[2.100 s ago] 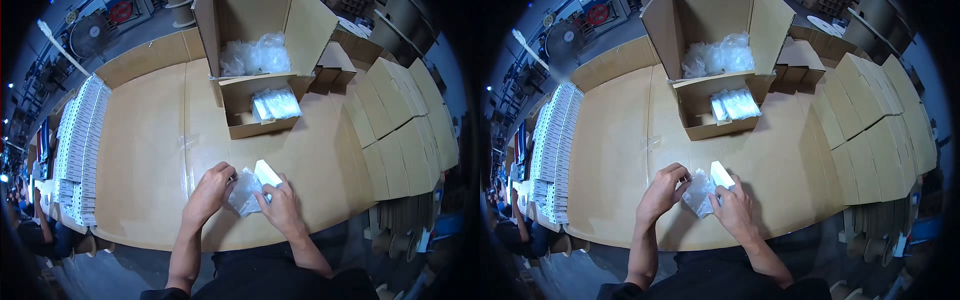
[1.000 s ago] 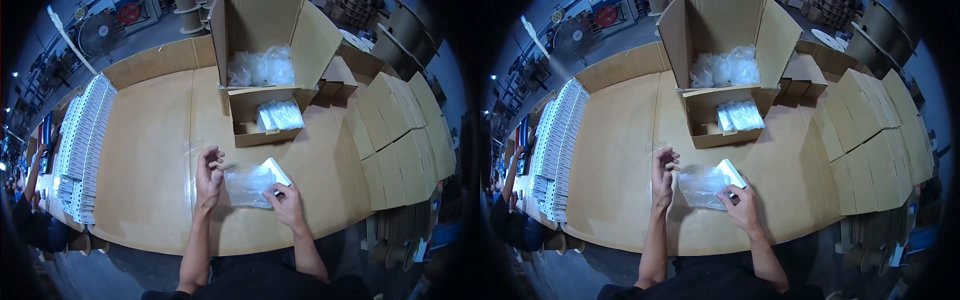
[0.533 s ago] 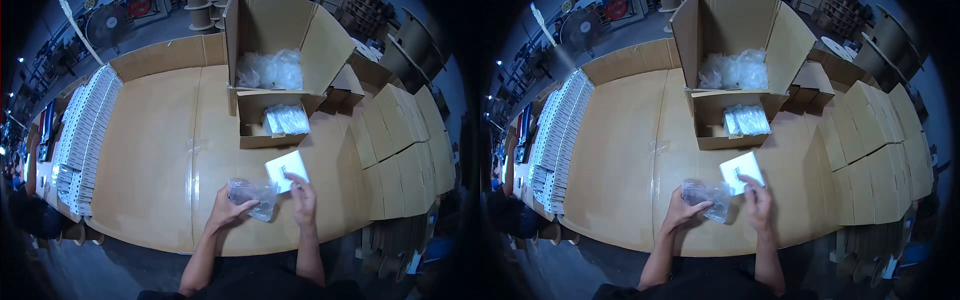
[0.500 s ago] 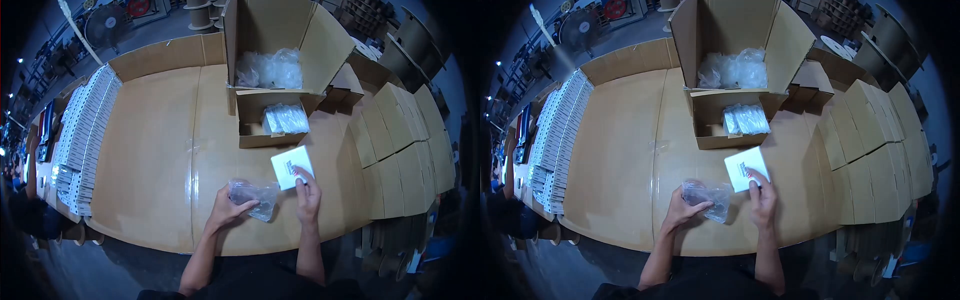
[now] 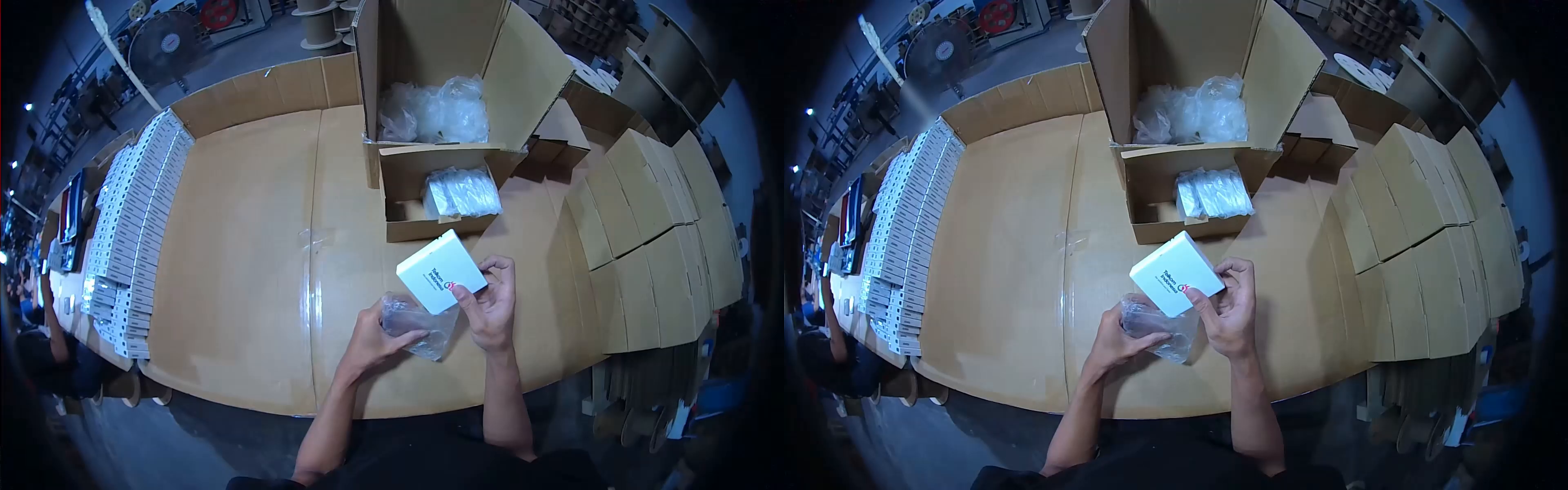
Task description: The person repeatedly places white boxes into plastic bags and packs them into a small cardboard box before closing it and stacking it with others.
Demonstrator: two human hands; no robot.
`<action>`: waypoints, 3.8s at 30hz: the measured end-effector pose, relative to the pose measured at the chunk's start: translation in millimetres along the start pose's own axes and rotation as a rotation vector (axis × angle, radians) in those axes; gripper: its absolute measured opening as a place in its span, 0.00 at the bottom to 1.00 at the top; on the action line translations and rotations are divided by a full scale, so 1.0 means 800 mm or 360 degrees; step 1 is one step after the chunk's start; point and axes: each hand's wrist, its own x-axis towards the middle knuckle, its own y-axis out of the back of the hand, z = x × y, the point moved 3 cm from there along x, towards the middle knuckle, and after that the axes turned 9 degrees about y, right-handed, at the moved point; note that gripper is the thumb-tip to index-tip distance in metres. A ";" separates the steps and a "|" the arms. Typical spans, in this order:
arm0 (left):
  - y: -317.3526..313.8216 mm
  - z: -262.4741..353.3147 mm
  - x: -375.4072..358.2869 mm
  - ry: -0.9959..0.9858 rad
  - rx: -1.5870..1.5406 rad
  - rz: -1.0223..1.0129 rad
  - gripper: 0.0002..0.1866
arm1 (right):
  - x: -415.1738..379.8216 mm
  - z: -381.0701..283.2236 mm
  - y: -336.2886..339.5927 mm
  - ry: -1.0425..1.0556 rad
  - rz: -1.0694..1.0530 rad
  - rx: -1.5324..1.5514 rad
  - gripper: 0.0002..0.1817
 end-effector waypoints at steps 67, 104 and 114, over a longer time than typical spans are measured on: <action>0.015 -0.026 0.008 -0.0315 -0.0112 0.0436 0.07 | -0.032 0.043 0.009 -0.0329 -0.0277 -0.0374 0.04; 0.051 0.018 -0.022 -0.0360 0.0725 0.0433 0.36 | 0.009 -0.020 -0.009 0.0208 -0.1005 -0.1373 0.16; 0.148 -0.015 -0.089 -0.0101 0.0527 0.0855 0.25 | 0.112 0.029 -0.035 0.0801 -0.0084 -0.1604 0.18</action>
